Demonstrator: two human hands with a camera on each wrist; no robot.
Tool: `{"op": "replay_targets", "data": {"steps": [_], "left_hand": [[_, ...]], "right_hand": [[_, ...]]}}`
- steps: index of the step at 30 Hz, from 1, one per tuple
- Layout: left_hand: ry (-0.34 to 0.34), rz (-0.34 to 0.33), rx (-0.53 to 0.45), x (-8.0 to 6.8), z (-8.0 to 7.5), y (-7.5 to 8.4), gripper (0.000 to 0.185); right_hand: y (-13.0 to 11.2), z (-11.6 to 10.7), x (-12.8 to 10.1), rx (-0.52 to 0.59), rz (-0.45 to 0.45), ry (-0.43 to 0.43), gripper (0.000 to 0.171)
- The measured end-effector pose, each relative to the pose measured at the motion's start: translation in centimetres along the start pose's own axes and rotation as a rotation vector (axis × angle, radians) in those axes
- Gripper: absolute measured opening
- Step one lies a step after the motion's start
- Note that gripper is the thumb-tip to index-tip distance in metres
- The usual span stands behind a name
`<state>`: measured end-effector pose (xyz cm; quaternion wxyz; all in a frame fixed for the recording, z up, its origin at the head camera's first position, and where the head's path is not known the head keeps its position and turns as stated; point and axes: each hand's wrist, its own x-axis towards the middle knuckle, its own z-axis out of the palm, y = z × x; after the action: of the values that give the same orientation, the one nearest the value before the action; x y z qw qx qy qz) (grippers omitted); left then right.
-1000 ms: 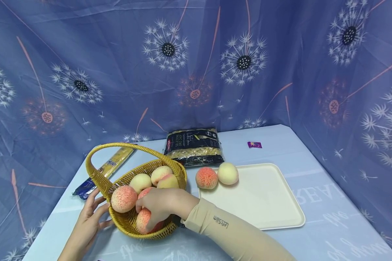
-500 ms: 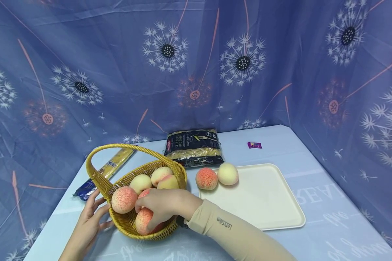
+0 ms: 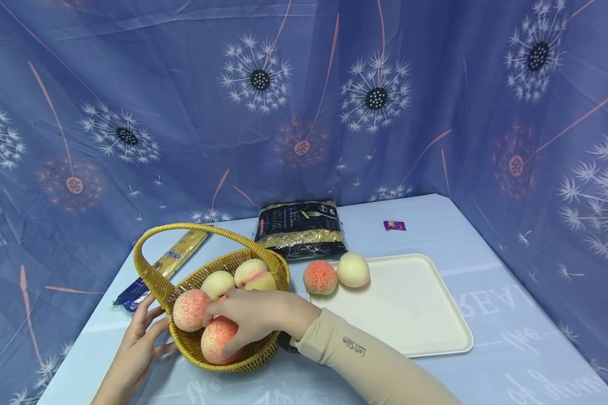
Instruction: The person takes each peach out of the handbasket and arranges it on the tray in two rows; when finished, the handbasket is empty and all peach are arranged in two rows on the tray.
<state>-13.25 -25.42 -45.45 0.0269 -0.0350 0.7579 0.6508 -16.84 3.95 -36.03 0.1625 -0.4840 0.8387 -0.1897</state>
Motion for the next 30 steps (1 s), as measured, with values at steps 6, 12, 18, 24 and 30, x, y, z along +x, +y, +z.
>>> {"op": "replay_targets", "data": {"steps": [6,12,18,24,30], "left_hand": [[0.003,-0.005,0.009,0.0,0.0,0.1,0.066],[0.009,-0.019,0.022,0.0,0.0,0.1,0.067],[0.013,-0.022,0.036,0.0,0.0,0.1,0.066],[0.011,-0.016,0.028,0.0,-0.1,0.1,0.066],[0.008,-0.009,0.018,0.0,-0.1,0.1,0.066]], "right_hand": [[0.1,-0.3,-0.5,0.046,-0.018,0.027,0.052],[0.2,-0.9,-1.2,0.058,-0.042,0.067,0.057],[0.3,-1.8,-2.2,0.113,-0.066,0.094,0.059],[0.1,-2.7,-3.4,0.141,-0.071,0.133,0.059],[-0.3,-3.6,-5.1,0.240,-0.036,0.155,0.059]]}}
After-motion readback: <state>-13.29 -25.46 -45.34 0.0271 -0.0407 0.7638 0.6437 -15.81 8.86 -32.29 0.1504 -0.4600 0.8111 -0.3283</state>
